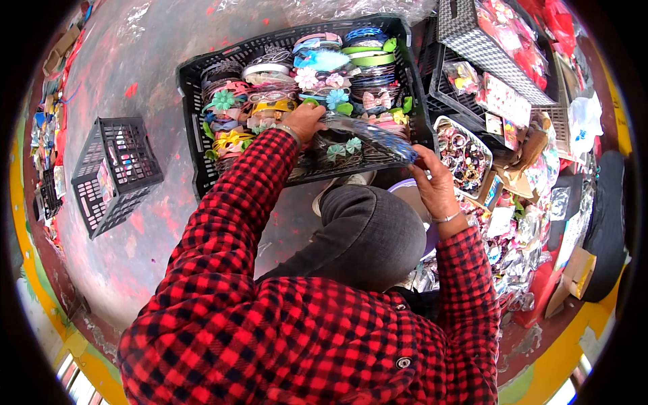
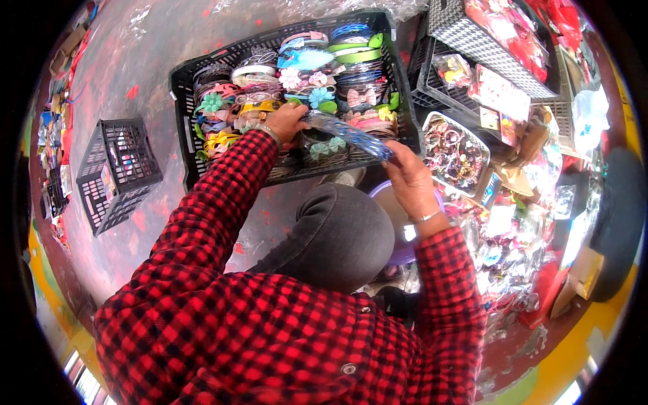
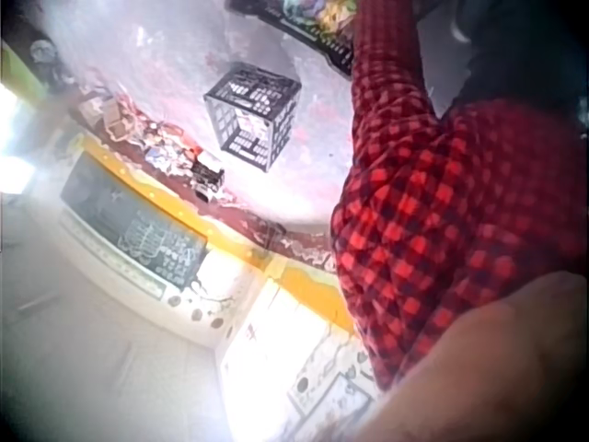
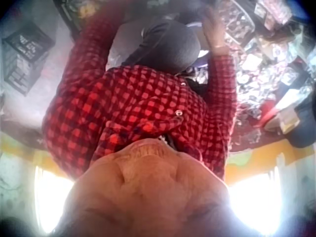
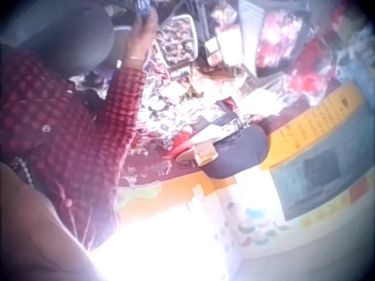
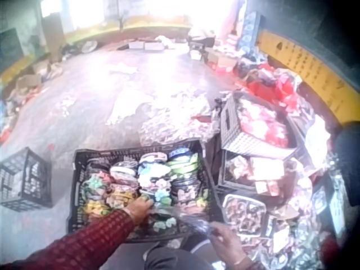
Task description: The person sorts through a black crate filled with colorful hair accessories, picking up and examining various items. They handle a blue headband and a silver hair clip, placing them into a purple bowl before returning to the crate to continue sorting.
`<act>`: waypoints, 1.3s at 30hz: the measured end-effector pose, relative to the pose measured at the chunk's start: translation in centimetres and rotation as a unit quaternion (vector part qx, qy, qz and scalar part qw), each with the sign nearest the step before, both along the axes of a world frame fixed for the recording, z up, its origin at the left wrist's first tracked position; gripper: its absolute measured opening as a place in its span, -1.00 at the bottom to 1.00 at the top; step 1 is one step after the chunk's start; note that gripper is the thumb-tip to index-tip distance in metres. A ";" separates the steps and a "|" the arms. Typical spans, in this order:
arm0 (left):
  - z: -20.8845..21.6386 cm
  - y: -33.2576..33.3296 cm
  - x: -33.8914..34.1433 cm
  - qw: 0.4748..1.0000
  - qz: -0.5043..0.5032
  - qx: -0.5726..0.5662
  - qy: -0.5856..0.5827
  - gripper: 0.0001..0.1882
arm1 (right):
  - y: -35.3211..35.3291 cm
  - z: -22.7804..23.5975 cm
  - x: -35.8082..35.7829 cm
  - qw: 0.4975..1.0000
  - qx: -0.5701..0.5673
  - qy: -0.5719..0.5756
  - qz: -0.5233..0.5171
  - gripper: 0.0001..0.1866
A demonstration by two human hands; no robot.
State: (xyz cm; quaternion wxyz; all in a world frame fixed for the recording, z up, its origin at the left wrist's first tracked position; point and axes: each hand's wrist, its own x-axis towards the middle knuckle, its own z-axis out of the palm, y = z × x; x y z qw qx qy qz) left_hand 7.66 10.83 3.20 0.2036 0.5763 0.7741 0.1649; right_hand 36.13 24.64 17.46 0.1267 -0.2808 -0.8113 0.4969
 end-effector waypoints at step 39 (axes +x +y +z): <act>-0.2 2.6 -2.7 0.995 -0.051 -0.065 -0.055 -0.59 | -0.2 -12.8 -12.0 0.918 0.243 -0.177 0.259 -0.87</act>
